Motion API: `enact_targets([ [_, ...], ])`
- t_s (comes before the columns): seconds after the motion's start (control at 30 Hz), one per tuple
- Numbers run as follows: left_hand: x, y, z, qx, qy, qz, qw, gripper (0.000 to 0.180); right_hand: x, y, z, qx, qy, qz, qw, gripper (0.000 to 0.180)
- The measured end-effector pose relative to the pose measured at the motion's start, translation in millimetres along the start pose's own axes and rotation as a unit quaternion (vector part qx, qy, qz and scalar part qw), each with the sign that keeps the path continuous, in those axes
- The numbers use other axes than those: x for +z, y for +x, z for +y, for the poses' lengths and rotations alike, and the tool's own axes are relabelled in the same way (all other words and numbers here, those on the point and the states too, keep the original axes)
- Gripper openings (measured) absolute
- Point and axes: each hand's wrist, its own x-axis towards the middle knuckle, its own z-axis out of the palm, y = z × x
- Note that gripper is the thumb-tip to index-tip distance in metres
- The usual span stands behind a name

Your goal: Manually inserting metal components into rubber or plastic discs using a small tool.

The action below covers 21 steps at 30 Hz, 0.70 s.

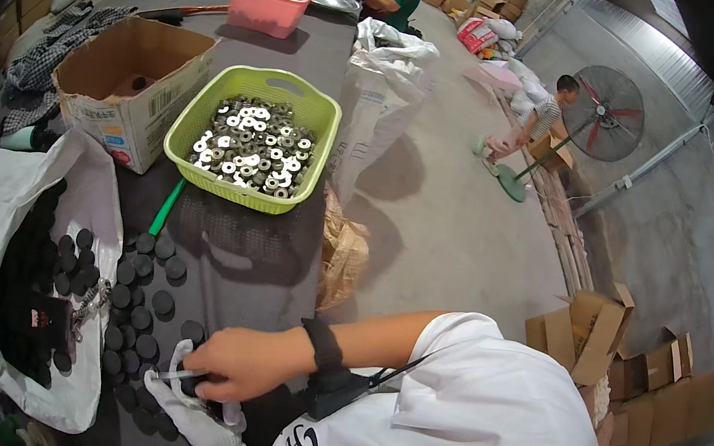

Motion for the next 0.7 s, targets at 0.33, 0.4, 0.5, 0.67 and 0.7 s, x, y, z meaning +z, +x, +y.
enact_targets([
  [0.33,-19,6,12,-0.139,0.046,-0.160,0.976,0.036,4,1,-11,0.082,-0.010,0.020,0.996,0.020],
  [0.4,-12,-3,12,-0.134,0.090,-0.119,0.980,0.031,5,1,-5,0.074,-0.048,0.030,0.996,0.019],
  [0.5,-4,-10,8,-0.075,0.160,-0.103,0.979,0.024,10,-2,8,0.056,-0.093,0.039,0.993,0.019],
  [0.67,-1,-13,8,-0.045,0.184,-0.132,0.973,0.022,8,-3,3,0.076,-0.124,0.010,0.989,0.020],
  [0.7,-5,-12,7,-0.045,0.185,-0.131,0.973,0.022,8,-4,3,0.069,-0.132,0.038,0.988,0.021],
])
